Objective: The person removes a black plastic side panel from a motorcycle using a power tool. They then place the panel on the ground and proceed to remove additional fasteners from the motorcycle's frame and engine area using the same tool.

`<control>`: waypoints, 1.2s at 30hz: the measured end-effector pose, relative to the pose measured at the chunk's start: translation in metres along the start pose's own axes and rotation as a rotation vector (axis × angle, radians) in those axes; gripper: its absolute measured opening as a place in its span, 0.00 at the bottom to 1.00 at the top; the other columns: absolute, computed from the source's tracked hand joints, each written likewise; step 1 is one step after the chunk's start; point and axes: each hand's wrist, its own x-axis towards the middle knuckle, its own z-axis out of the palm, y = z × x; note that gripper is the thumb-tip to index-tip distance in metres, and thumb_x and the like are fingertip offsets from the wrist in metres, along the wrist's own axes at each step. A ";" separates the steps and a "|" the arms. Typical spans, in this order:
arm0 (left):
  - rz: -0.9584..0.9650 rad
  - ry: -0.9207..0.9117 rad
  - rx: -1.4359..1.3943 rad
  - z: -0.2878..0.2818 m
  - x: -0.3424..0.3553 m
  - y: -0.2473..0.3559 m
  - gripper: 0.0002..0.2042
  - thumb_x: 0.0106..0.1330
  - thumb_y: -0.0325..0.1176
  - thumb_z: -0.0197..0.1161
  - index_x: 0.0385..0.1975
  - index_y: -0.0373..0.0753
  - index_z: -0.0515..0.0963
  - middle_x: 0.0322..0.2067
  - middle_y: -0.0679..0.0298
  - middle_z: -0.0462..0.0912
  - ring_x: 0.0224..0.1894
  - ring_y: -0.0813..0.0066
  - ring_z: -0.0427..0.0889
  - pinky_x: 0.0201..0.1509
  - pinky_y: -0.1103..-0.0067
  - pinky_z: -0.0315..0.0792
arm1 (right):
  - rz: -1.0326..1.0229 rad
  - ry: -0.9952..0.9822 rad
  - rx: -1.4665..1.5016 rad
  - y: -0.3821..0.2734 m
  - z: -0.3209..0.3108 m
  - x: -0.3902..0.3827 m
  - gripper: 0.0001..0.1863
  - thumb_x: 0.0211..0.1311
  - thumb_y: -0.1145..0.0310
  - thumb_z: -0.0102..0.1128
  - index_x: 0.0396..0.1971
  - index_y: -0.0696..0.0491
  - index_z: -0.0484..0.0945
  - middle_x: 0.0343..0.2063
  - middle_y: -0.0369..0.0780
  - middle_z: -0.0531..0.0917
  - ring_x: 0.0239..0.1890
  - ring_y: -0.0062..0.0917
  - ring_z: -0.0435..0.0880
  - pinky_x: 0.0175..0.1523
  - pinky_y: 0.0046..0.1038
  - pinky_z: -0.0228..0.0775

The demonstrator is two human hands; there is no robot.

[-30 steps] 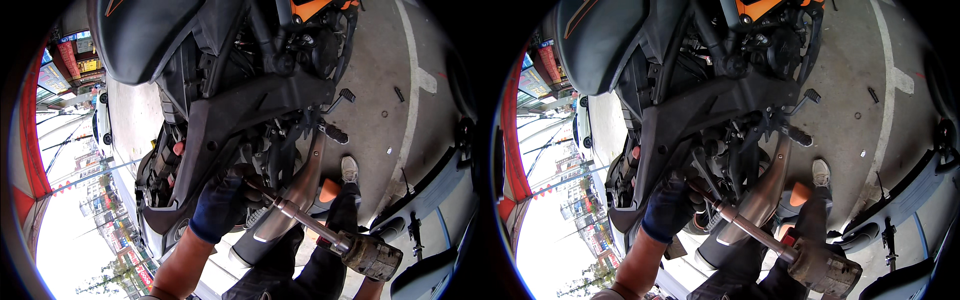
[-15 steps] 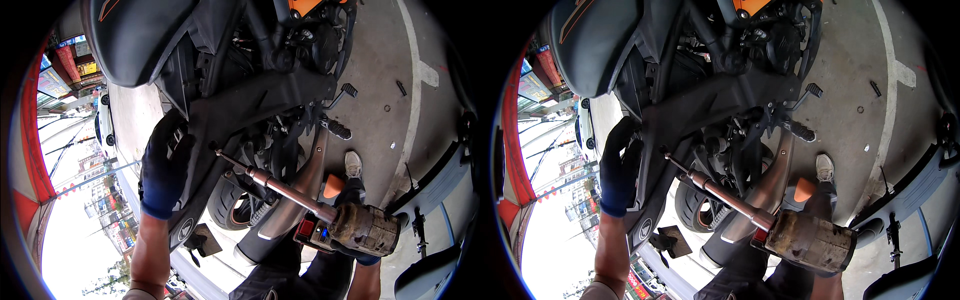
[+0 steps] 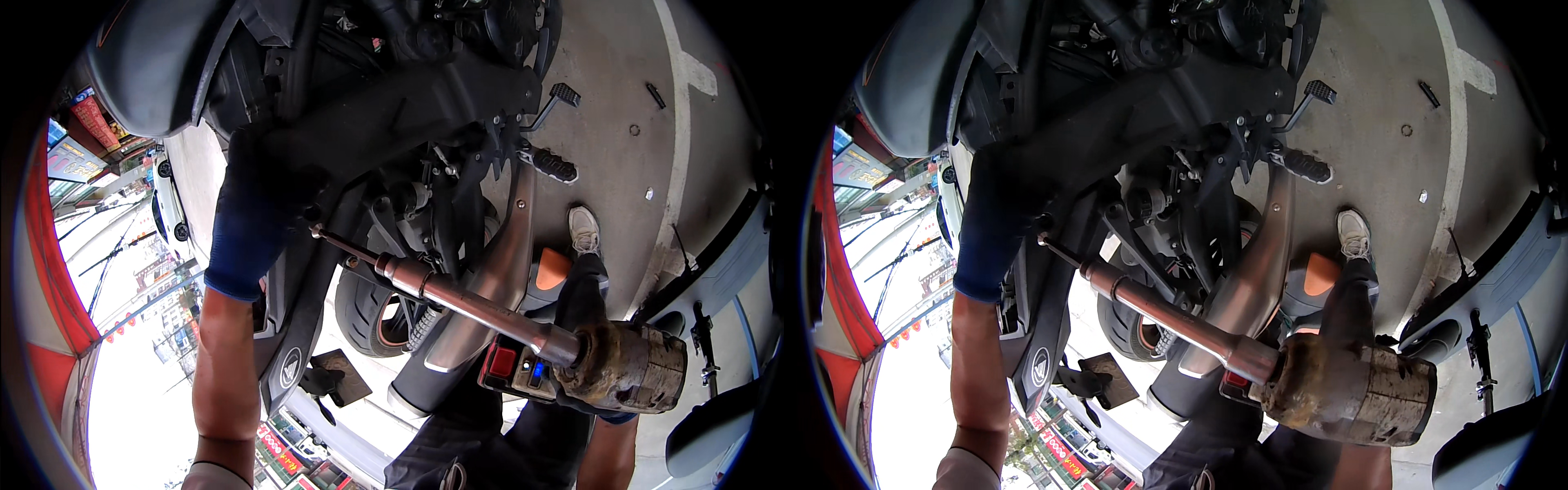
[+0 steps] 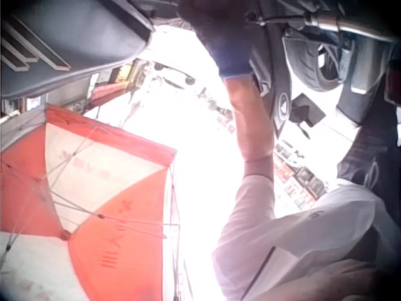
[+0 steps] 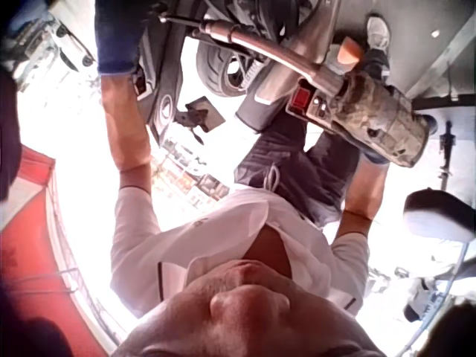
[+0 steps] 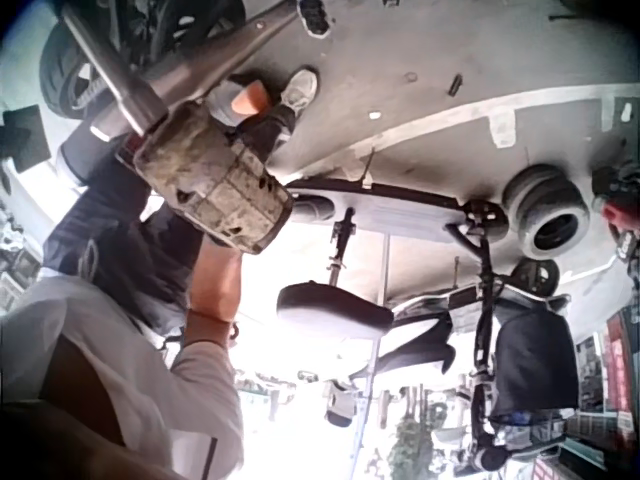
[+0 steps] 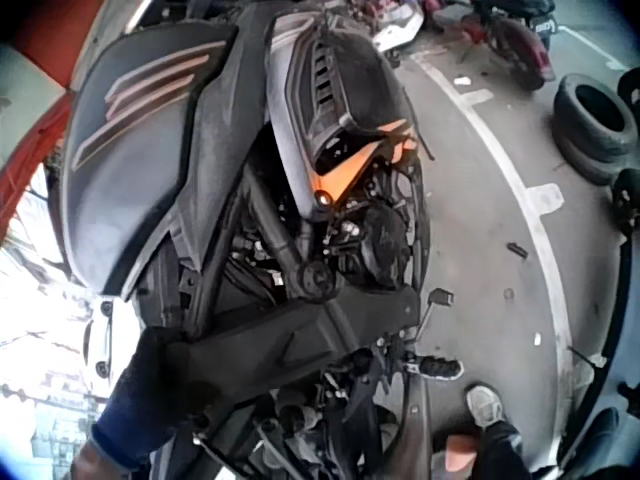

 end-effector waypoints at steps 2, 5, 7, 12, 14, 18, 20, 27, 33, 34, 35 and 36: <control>0.043 0.025 0.107 0.000 0.001 -0.004 0.25 0.56 0.27 0.69 0.53 0.38 0.67 0.38 0.61 0.77 0.36 0.77 0.78 0.40 0.79 0.75 | -0.036 0.021 -0.052 -0.003 -0.002 -0.003 0.18 0.62 0.62 0.58 0.51 0.49 0.75 0.49 0.36 0.78 0.46 0.25 0.81 0.53 0.31 0.76; -0.001 0.017 0.024 0.002 0.002 0.003 0.26 0.56 0.26 0.69 0.54 0.36 0.66 0.42 0.59 0.77 0.43 0.75 0.78 0.45 0.80 0.75 | -0.086 0.061 -0.120 -0.005 -0.003 -0.009 0.19 0.62 0.62 0.58 0.52 0.49 0.74 0.50 0.36 0.77 0.47 0.25 0.81 0.53 0.31 0.76; -0.009 -0.027 -0.020 -0.001 0.001 -0.004 0.27 0.58 0.26 0.68 0.57 0.35 0.65 0.47 0.58 0.76 0.46 0.74 0.78 0.47 0.79 0.75 | -0.106 0.086 -0.143 -0.007 -0.002 -0.009 0.19 0.62 0.62 0.59 0.53 0.49 0.74 0.51 0.36 0.77 0.47 0.25 0.81 0.54 0.32 0.76; 0.089 -0.104 0.205 -0.006 -0.002 -0.017 0.28 0.64 0.38 0.65 0.60 0.35 0.63 0.50 0.56 0.75 0.49 0.68 0.78 0.51 0.77 0.73 | -0.125 0.117 -0.186 -0.008 0.001 -0.004 0.21 0.63 0.63 0.59 0.55 0.49 0.73 0.53 0.37 0.76 0.49 0.26 0.81 0.55 0.33 0.76; -0.038 -0.122 0.229 -0.006 -0.003 -0.009 0.28 0.65 0.38 0.63 0.61 0.34 0.63 0.51 0.55 0.75 0.50 0.66 0.77 0.53 0.78 0.73 | -0.126 0.124 -0.170 -0.007 0.004 0.000 0.21 0.63 0.62 0.58 0.56 0.49 0.73 0.54 0.37 0.76 0.49 0.26 0.80 0.55 0.33 0.76; 0.161 0.020 0.040 0.002 -0.009 -0.041 0.27 0.65 0.29 0.62 0.63 0.35 0.61 0.54 0.56 0.74 0.54 0.69 0.75 0.58 0.78 0.69 | -0.072 0.060 -0.050 -0.006 0.010 0.014 0.22 0.64 0.60 0.56 0.57 0.49 0.71 0.55 0.38 0.75 0.51 0.27 0.79 0.56 0.35 0.74; 0.142 0.023 -0.056 0.004 -0.009 -0.046 0.27 0.65 0.25 0.61 0.63 0.35 0.60 0.54 0.58 0.73 0.54 0.72 0.74 0.58 0.78 0.69 | -0.054 0.028 -0.006 -0.008 0.015 0.022 0.23 0.64 0.59 0.55 0.57 0.50 0.71 0.55 0.38 0.74 0.52 0.28 0.78 0.57 0.35 0.73; 0.124 -0.024 -0.255 0.003 -0.007 -0.037 0.28 0.64 0.23 0.60 0.64 0.34 0.59 0.52 0.58 0.74 0.51 0.75 0.76 0.55 0.79 0.71 | -0.040 -0.051 0.068 -0.006 0.020 0.042 0.25 0.65 0.55 0.51 0.59 0.51 0.68 0.57 0.40 0.72 0.54 0.30 0.76 0.59 0.38 0.70; 0.123 0.023 -0.261 0.007 -0.011 -0.049 0.24 0.63 0.24 0.61 0.59 0.34 0.64 0.47 0.59 0.79 0.49 0.75 0.79 0.52 0.80 0.73 | 0.154 -0.203 0.639 0.005 0.000 0.047 0.27 0.66 0.52 0.48 0.60 0.52 0.66 0.58 0.41 0.71 0.56 0.32 0.74 0.60 0.40 0.68; 0.138 0.029 -0.197 0.007 -0.012 -0.049 0.23 0.62 0.24 0.62 0.58 0.34 0.65 0.46 0.60 0.79 0.48 0.76 0.79 0.51 0.80 0.74 | 0.298 -0.228 0.944 0.010 -0.009 0.050 0.28 0.66 0.52 0.48 0.61 0.52 0.66 0.59 0.42 0.70 0.57 0.32 0.73 0.60 0.40 0.68; 0.099 0.034 -0.266 0.008 -0.014 -0.050 0.22 0.62 0.25 0.62 0.56 0.34 0.66 0.45 0.60 0.80 0.48 0.75 0.79 0.51 0.79 0.73 | 0.481 -0.253 1.261 0.015 -0.019 0.053 0.28 0.67 0.51 0.47 0.61 0.52 0.65 0.59 0.42 0.70 0.57 0.32 0.73 0.61 0.41 0.67; 0.080 0.035 -0.341 0.011 -0.011 -0.048 0.21 0.63 0.26 0.62 0.55 0.34 0.67 0.44 0.61 0.81 0.48 0.75 0.80 0.51 0.79 0.73 | 0.695 -0.257 1.523 0.022 -0.031 0.055 0.28 0.67 0.51 0.47 0.61 0.52 0.65 0.59 0.42 0.70 0.57 0.33 0.73 0.61 0.41 0.67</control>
